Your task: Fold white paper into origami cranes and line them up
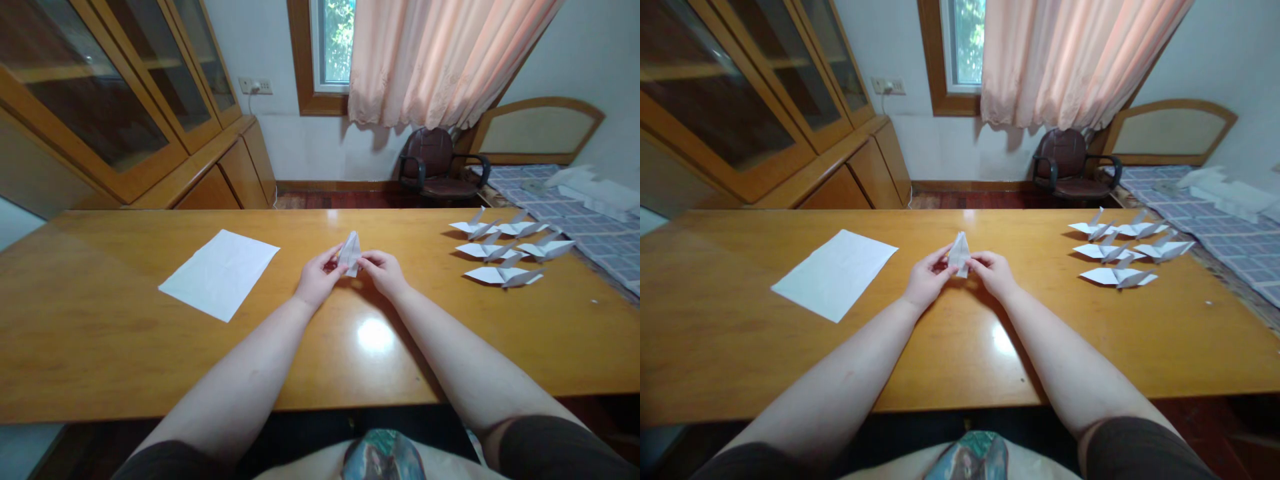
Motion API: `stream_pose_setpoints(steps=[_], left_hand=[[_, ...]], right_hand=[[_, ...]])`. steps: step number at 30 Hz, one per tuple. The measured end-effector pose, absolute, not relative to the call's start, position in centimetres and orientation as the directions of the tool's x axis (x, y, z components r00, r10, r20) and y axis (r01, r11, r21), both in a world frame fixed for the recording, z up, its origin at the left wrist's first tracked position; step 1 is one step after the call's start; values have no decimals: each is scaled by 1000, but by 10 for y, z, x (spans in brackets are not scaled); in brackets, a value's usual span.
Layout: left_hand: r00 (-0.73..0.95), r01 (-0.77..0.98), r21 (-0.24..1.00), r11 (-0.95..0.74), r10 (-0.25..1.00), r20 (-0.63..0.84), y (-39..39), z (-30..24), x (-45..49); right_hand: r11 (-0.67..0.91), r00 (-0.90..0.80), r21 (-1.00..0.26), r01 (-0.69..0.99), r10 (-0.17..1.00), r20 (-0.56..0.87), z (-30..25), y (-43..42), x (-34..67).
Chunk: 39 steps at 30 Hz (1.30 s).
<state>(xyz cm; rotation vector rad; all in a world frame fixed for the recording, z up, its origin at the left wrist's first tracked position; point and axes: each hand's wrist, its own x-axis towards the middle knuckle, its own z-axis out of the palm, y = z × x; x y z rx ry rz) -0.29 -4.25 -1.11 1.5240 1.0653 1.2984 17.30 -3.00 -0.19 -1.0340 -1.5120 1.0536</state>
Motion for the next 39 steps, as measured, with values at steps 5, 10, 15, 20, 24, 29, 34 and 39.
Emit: stream_pose_setpoints(steps=[5,10,15,20,24,29,34,39], left_hand=[[201,87,954,-287,943,266,-43,-16,-2],[271,164,928,-336,920,285,-47,-11,-2],[211,300,887,-352,931,298,-47,-6,-2],[121,326,896,-302,953,278,-46,-10,0],[149,324,899,-296,954,260,-48,-8,1],[181,232,931,-283,953,244,-47,-9,2],[226,172,941,-290,942,248,-45,-14,3],[236,188,949,-252,950,205,-46,-14,3]], right_hand=[[161,-106,-982,98,983,150,-2,-25,175],[95,-104,-995,39,990,90,-2,-23,177],[84,-122,-994,67,990,75,4,-27,172],[38,-89,-999,4,995,37,5,-28,168],[52,-100,-997,60,994,45,3,-26,170],[48,-93,-995,87,995,40,-2,-23,174],[-26,-111,-1000,15,993,-28,-4,-21,174],[-31,-91,-998,62,995,-37,-2,-21,175]])
